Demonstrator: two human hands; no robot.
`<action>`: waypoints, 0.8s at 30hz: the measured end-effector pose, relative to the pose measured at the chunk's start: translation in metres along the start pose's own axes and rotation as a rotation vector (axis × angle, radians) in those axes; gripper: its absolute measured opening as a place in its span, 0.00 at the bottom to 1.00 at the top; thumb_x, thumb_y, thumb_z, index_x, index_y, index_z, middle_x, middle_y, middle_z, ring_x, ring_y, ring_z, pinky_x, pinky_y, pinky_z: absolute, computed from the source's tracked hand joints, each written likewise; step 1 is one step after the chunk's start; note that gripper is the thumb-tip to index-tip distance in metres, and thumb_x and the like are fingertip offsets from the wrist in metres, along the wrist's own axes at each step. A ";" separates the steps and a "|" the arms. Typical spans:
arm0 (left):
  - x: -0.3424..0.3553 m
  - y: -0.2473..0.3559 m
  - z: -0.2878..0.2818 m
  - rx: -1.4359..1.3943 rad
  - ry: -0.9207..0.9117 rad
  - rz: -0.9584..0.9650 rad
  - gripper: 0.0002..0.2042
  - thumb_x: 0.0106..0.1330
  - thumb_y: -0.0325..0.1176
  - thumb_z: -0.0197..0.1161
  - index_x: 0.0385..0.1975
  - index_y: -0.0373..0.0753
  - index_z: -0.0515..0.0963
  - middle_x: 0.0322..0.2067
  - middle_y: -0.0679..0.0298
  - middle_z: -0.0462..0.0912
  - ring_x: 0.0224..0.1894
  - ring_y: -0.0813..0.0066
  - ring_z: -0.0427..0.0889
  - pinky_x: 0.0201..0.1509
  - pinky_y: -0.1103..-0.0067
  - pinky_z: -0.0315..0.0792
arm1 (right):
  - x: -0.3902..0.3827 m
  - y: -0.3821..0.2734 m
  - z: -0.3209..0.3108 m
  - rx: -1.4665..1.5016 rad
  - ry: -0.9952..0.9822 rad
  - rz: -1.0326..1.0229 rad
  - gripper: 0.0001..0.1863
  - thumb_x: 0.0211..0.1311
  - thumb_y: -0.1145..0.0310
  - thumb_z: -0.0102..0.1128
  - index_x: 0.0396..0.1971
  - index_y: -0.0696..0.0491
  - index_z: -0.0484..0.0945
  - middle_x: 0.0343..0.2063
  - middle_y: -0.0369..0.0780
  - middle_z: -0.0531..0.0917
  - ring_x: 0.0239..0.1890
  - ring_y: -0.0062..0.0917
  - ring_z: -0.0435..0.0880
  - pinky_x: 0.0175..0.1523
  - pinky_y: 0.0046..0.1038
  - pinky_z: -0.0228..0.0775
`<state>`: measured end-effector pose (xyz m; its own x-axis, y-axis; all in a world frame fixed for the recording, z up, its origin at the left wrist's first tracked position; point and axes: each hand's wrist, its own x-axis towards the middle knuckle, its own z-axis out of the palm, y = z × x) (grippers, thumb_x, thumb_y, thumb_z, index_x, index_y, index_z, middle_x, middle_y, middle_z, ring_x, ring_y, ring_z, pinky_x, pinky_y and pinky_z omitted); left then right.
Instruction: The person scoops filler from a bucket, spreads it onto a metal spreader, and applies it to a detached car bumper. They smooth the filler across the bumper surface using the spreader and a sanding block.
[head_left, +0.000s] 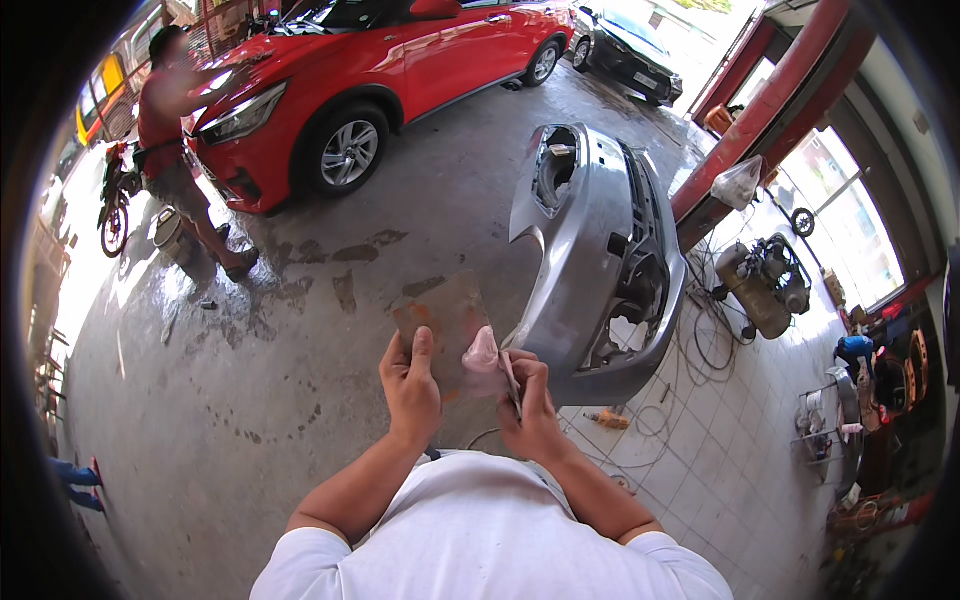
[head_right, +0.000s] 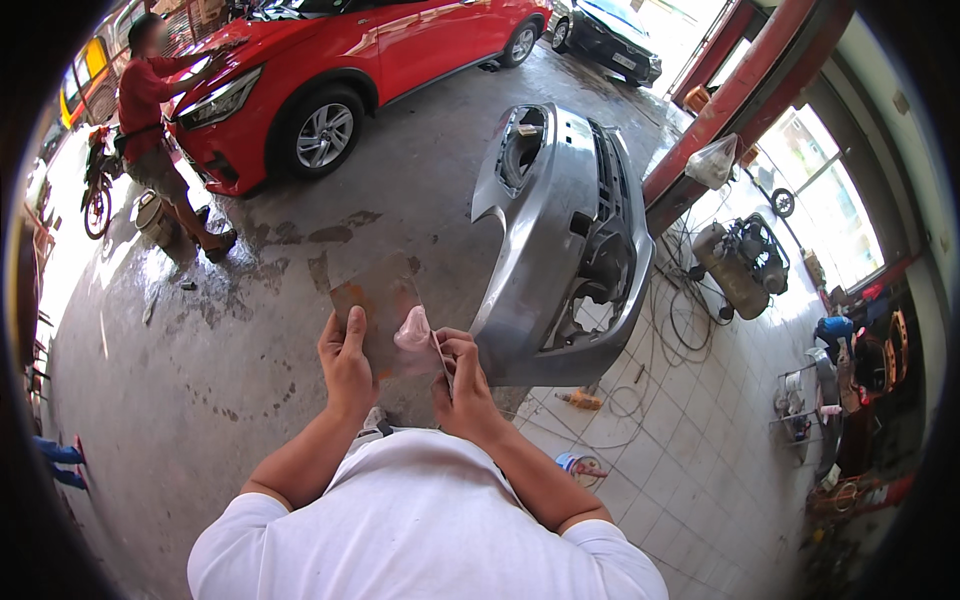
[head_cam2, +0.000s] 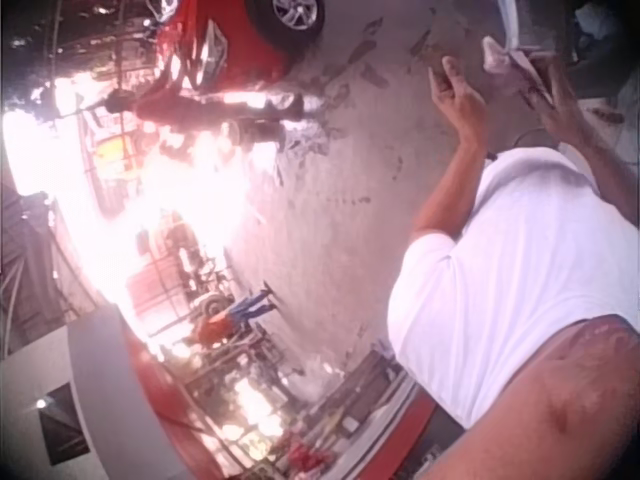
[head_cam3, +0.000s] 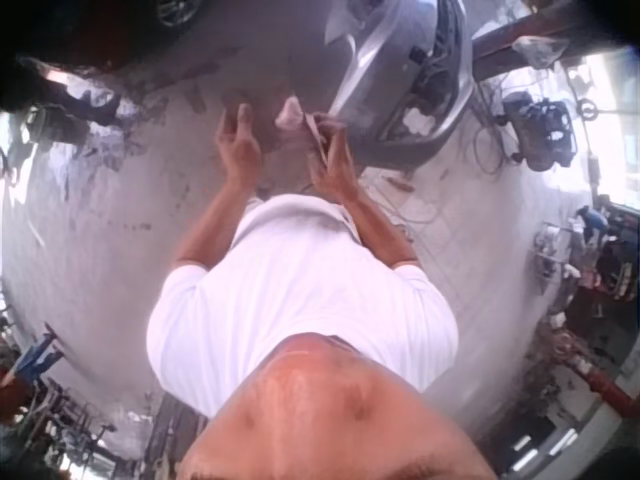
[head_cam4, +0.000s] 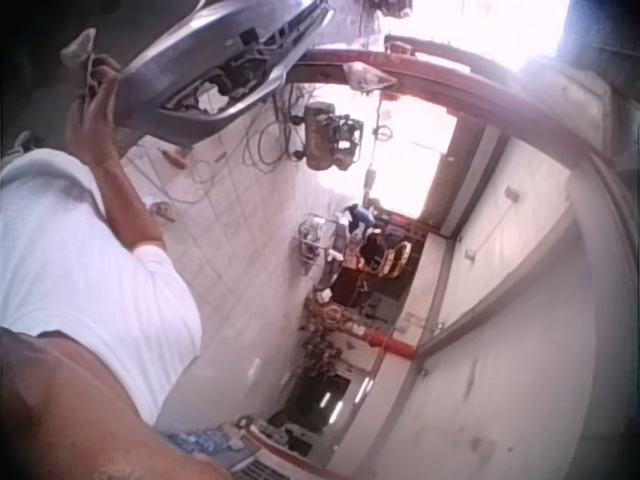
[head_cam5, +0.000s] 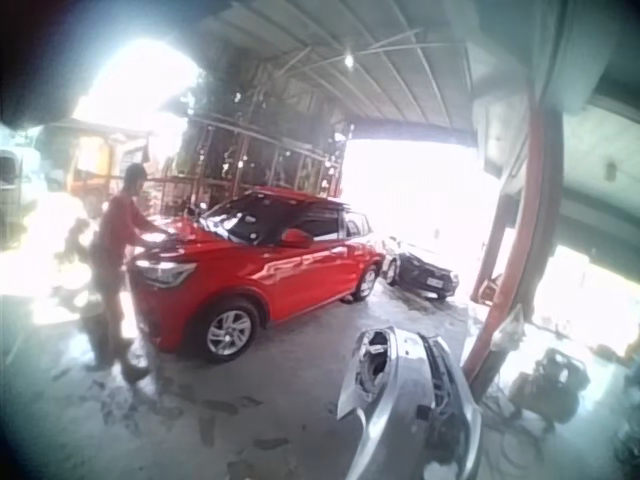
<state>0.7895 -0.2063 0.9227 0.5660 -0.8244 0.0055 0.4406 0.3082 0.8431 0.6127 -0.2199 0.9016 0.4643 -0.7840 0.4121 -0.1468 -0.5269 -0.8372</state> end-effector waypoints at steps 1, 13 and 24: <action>0.000 0.003 0.004 -0.017 0.014 -0.009 0.12 0.82 0.35 0.58 0.51 0.32 0.79 0.41 0.67 0.86 0.40 0.85 0.77 0.45 0.84 0.71 | -0.001 0.007 -0.001 -0.113 -0.047 -0.005 0.28 0.55 0.90 0.50 0.58 0.60 0.61 0.61 0.55 0.69 0.62 0.45 0.76 0.68 0.39 0.69; -0.013 0.008 0.007 0.730 -0.349 0.465 0.08 0.72 0.25 0.64 0.48 0.32 0.81 0.32 0.45 0.84 0.31 0.43 0.86 0.33 0.65 0.79 | 0.032 -0.027 -0.025 -0.525 0.041 -0.153 0.32 0.39 0.88 0.61 0.48 0.48 0.88 0.47 0.37 0.86 0.53 0.38 0.80 0.60 0.41 0.70; 0.013 0.040 -0.009 0.684 -0.047 0.513 0.06 0.77 0.27 0.61 0.45 0.31 0.79 0.27 0.56 0.84 0.25 0.64 0.83 0.31 0.73 0.77 | 0.008 -0.038 -0.006 -0.252 0.063 -0.288 0.34 0.41 0.90 0.56 0.53 0.53 0.81 0.52 0.48 0.81 0.56 0.45 0.81 0.63 0.41 0.75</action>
<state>0.8205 -0.2000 0.9516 0.5445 -0.6847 0.4845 -0.3876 0.3068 0.8693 0.6170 -0.2083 0.9384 0.4646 -0.6068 0.6450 -0.2318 -0.7863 -0.5728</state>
